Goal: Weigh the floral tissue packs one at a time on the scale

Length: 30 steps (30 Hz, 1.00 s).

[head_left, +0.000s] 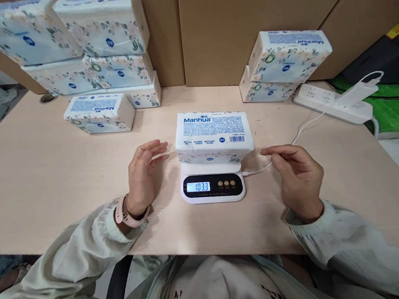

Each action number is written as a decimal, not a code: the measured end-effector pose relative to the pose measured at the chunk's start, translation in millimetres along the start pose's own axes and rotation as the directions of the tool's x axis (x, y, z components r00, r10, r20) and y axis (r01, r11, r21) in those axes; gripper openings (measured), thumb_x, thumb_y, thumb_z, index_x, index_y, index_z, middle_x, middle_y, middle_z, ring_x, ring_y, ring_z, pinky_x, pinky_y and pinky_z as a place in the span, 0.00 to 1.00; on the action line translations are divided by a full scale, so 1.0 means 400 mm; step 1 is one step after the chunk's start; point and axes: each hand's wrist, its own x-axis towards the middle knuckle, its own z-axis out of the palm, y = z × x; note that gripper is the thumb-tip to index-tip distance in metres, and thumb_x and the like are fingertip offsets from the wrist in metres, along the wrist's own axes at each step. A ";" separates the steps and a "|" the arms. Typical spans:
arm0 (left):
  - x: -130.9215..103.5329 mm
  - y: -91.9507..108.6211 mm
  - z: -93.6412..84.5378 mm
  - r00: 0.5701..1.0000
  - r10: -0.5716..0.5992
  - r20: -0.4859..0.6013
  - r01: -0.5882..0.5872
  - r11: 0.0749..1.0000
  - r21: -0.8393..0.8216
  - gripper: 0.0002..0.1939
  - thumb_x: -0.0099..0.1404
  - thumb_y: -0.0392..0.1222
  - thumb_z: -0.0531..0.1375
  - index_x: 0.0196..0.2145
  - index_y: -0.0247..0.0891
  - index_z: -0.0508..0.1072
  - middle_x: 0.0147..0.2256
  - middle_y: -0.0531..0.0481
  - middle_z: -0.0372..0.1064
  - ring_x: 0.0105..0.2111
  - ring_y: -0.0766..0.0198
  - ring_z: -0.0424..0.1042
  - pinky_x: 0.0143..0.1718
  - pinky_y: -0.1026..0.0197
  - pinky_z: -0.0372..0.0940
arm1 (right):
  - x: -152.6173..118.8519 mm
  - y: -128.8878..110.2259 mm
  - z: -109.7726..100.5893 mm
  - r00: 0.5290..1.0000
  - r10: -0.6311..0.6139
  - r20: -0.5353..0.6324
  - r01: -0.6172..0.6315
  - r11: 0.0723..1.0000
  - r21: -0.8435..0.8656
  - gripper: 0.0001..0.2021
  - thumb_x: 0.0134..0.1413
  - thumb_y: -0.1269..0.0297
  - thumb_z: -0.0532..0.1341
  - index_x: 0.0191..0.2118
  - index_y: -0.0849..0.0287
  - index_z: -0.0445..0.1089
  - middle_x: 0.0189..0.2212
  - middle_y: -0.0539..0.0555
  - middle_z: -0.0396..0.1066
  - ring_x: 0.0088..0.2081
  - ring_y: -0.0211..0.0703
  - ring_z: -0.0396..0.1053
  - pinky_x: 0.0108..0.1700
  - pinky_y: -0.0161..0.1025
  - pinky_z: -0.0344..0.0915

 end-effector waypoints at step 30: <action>-0.003 0.002 0.000 1.000 -0.008 -0.001 0.008 1.000 0.024 0.15 0.71 0.51 0.63 0.49 0.40 0.79 0.50 0.41 0.82 0.52 0.51 0.80 0.53 0.48 0.75 | -0.007 -0.001 -0.006 0.998 0.016 0.057 -0.015 1.000 -0.006 0.06 0.67 0.55 0.69 0.41 0.47 0.83 0.37 0.53 0.83 0.41 0.49 0.80 0.45 0.49 0.76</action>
